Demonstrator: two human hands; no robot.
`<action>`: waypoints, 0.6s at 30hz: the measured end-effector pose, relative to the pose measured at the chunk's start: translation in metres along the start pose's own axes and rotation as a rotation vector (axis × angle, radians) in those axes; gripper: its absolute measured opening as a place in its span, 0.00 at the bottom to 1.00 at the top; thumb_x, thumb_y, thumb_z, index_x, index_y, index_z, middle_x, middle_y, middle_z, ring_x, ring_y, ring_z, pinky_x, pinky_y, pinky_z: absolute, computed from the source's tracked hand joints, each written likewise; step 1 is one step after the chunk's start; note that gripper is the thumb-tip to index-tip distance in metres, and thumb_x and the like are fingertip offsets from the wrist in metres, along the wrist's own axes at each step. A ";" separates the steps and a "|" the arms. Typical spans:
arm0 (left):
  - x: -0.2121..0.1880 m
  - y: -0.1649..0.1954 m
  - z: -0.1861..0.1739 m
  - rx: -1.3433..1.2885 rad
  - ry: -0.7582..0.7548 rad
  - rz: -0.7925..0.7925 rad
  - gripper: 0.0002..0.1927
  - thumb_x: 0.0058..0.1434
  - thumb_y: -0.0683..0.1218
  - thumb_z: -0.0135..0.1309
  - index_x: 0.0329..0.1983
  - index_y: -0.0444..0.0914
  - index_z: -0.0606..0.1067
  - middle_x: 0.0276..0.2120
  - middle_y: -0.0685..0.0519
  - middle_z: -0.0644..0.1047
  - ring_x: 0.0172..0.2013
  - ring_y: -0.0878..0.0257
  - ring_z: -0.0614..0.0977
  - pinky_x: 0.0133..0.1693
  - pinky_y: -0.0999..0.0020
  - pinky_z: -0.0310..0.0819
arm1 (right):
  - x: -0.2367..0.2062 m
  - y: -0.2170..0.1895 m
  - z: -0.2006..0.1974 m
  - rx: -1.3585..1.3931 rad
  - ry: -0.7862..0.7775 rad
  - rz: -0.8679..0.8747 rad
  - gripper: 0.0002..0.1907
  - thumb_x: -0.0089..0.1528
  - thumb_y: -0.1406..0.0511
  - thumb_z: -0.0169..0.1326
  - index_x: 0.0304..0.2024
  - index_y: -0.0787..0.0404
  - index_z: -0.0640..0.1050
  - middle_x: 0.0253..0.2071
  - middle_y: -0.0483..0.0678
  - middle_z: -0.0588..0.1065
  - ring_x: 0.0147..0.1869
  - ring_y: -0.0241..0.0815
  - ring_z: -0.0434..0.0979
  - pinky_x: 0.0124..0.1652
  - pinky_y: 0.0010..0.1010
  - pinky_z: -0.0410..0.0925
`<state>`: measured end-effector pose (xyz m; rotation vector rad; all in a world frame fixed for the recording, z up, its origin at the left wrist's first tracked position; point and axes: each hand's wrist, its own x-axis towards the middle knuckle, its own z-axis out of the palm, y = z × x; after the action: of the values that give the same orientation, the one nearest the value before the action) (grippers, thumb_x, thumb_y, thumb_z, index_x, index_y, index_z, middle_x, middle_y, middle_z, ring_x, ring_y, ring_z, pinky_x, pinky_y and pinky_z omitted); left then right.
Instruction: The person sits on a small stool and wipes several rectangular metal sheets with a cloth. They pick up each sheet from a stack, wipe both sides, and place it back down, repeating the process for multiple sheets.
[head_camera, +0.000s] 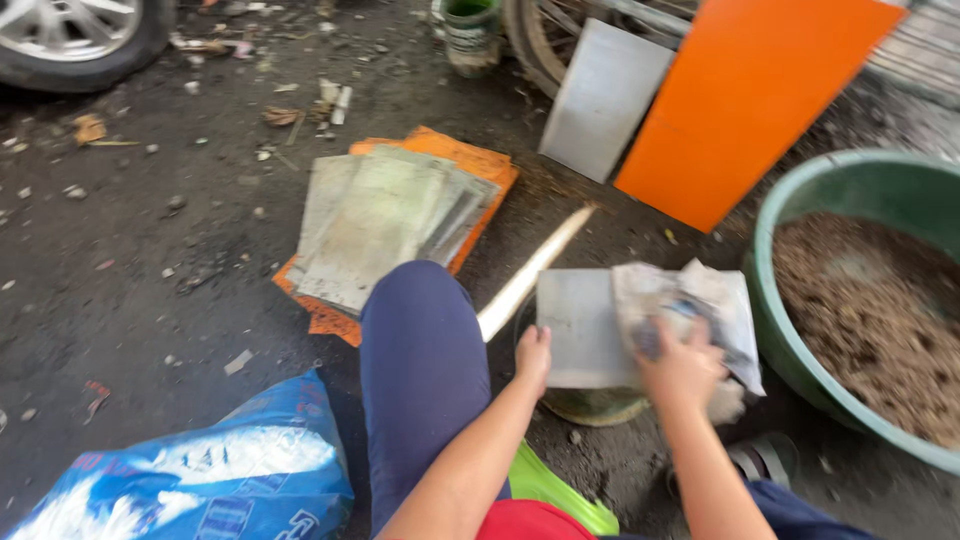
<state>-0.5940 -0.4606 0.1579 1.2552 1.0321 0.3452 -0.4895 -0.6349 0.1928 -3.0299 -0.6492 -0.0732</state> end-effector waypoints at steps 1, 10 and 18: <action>0.001 -0.002 0.001 0.029 0.009 0.017 0.19 0.72 0.52 0.48 0.50 0.29 0.73 0.43 0.38 0.79 0.42 0.52 0.76 0.46 0.59 0.71 | -0.012 -0.009 0.011 -0.023 -0.037 -0.096 0.32 0.54 0.50 0.64 0.62 0.32 0.74 0.72 0.55 0.62 0.57 0.64 0.72 0.49 0.54 0.69; 0.047 0.023 0.012 0.048 0.033 0.107 0.16 0.71 0.51 0.46 0.51 0.36 0.74 0.47 0.47 0.79 0.45 0.58 0.78 0.47 0.60 0.69 | -0.017 0.070 0.000 0.067 -0.114 -0.144 0.32 0.52 0.65 0.65 0.58 0.37 0.75 0.69 0.57 0.64 0.60 0.65 0.72 0.52 0.52 0.72; 0.113 0.307 -0.050 0.624 0.134 1.222 0.06 0.68 0.44 0.54 0.41 0.37 0.75 0.37 0.42 0.80 0.38 0.44 0.82 0.38 0.52 0.74 | 0.017 0.105 -0.044 0.427 0.063 0.189 0.36 0.47 0.59 0.71 0.58 0.37 0.75 0.64 0.51 0.69 0.57 0.58 0.76 0.53 0.47 0.72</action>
<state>-0.4796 -0.2472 0.3831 2.3850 0.3427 1.0950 -0.4323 -0.7255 0.2342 -2.6462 -0.3197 -0.0196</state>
